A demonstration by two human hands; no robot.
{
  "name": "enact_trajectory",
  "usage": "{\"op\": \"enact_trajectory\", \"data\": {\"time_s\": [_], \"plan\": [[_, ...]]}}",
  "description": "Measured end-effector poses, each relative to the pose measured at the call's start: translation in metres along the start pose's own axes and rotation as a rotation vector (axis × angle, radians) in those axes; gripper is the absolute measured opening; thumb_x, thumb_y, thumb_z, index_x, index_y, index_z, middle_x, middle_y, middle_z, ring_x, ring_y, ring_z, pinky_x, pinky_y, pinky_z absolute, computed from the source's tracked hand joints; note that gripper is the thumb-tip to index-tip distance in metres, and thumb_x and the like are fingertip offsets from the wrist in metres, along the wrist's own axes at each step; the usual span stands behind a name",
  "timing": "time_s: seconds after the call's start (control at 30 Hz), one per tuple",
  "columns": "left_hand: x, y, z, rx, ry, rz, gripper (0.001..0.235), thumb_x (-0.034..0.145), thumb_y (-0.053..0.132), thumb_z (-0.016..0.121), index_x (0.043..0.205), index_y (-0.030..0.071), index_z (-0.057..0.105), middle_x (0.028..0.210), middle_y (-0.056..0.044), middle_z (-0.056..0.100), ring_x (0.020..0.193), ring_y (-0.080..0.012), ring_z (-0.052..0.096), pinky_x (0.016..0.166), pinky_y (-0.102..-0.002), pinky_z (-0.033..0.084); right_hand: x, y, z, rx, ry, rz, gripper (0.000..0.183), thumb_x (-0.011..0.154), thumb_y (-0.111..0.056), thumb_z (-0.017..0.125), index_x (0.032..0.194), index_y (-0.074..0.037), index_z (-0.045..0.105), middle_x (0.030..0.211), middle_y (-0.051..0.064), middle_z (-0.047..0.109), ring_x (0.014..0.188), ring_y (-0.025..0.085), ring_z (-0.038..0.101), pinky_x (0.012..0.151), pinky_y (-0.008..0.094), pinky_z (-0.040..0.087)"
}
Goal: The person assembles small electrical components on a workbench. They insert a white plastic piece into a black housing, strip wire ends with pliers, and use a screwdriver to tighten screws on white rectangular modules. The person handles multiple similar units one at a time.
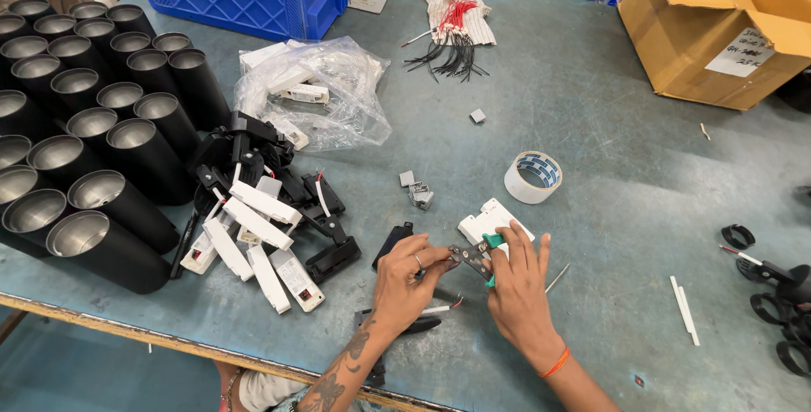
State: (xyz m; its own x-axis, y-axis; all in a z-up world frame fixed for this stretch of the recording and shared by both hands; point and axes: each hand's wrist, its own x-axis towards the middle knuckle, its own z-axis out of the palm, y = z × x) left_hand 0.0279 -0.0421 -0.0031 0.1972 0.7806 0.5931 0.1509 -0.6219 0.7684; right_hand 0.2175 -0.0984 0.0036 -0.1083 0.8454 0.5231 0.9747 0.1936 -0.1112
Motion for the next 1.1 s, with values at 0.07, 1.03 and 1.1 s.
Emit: {"op": "enact_trajectory", "data": {"time_s": [0.07, 1.03, 1.1], "plan": [[0.0, -0.001, 0.001, 0.002, 0.016, 0.024, 0.018, 0.08, 0.005, 0.079, 0.097, 0.006, 0.078, 0.074, -0.009, 0.065, 0.074, -0.0276, 0.065, 0.08, -0.038, 0.055, 0.0, 0.0, -0.003, -0.012, -0.001, -0.012, 0.033, 0.073, 0.002, 0.062, 0.106, 0.004, 0.06, 0.135, 0.024, 0.051, 0.137, 0.041, 0.044, 0.117, 0.072, 0.017], [-0.013, 0.034, -0.011, 0.295, -0.115, 0.222, 0.016, 0.081, 0.009, 0.077, 0.092, 0.007, 0.066, 0.097, -0.008, 0.066, 0.099, -0.0303, 0.061, 0.091, -0.044, 0.046, -0.002, 0.046, 0.017, 1.022, -0.088, 0.499, 0.041, 0.103, -0.035, 0.055, 0.099, -0.002, 0.078, 0.08, 0.0, 0.066, 0.077, 0.008, 0.056, 0.07, 0.027, 0.045], [-0.022, 0.037, -0.011, 0.38, -0.291, 0.199, 0.012, 0.083, 0.014, 0.077, 0.089, 0.007, 0.069, 0.089, -0.006, 0.066, 0.094, -0.0282, 0.061, 0.093, -0.044, 0.043, -0.003, 0.05, 0.018, 1.141, -0.055, 0.49, 0.044, 0.105, -0.036, 0.053, 0.096, 0.0, 0.077, 0.088, 0.002, 0.072, 0.085, 0.007, 0.061, 0.077, 0.026, 0.048]]}}
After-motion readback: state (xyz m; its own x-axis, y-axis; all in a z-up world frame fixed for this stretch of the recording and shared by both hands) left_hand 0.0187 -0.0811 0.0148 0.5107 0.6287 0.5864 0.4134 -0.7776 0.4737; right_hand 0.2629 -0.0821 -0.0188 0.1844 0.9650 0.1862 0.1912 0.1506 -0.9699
